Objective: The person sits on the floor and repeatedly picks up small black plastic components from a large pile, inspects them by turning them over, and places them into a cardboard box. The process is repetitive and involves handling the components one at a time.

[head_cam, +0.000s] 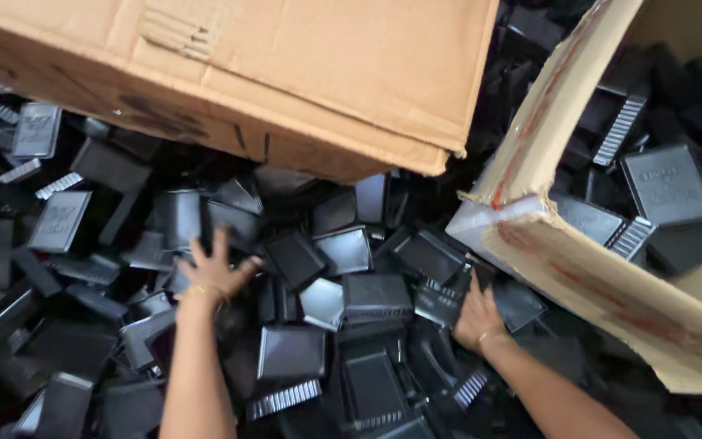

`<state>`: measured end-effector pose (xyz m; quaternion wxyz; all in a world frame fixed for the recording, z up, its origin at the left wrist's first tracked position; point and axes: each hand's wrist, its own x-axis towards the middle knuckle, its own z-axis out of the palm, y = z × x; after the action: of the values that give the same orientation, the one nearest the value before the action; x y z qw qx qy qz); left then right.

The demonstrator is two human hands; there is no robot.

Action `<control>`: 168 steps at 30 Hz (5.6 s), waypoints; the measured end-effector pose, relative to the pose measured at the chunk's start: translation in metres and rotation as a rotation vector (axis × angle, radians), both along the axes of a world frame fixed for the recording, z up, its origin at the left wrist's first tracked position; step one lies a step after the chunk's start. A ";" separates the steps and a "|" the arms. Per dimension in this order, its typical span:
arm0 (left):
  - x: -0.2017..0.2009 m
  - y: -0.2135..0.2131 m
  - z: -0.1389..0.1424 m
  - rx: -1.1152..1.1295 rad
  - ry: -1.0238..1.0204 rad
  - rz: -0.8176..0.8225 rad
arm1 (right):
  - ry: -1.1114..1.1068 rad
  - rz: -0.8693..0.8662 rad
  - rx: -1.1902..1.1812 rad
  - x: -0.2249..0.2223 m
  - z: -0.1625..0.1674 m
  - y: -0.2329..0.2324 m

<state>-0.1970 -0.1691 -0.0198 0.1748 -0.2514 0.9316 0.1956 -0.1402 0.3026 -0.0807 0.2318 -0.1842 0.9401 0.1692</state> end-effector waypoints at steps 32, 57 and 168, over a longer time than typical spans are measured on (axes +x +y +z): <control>0.037 0.225 0.093 -0.046 0.159 -0.280 | -0.046 -0.085 -1.159 0.126 0.153 0.051; 0.143 0.226 0.020 0.162 0.201 -0.301 | -0.050 -0.114 -1.098 0.030 0.047 -0.067; 0.244 0.218 0.052 0.172 0.670 -0.221 | 0.369 0.001 -1.199 0.127 0.147 -0.015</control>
<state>0.0468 0.0493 0.0320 -0.0996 -0.0554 0.9389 0.3248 -0.0136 0.2880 0.0664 -0.0781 -0.2505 0.8959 -0.3585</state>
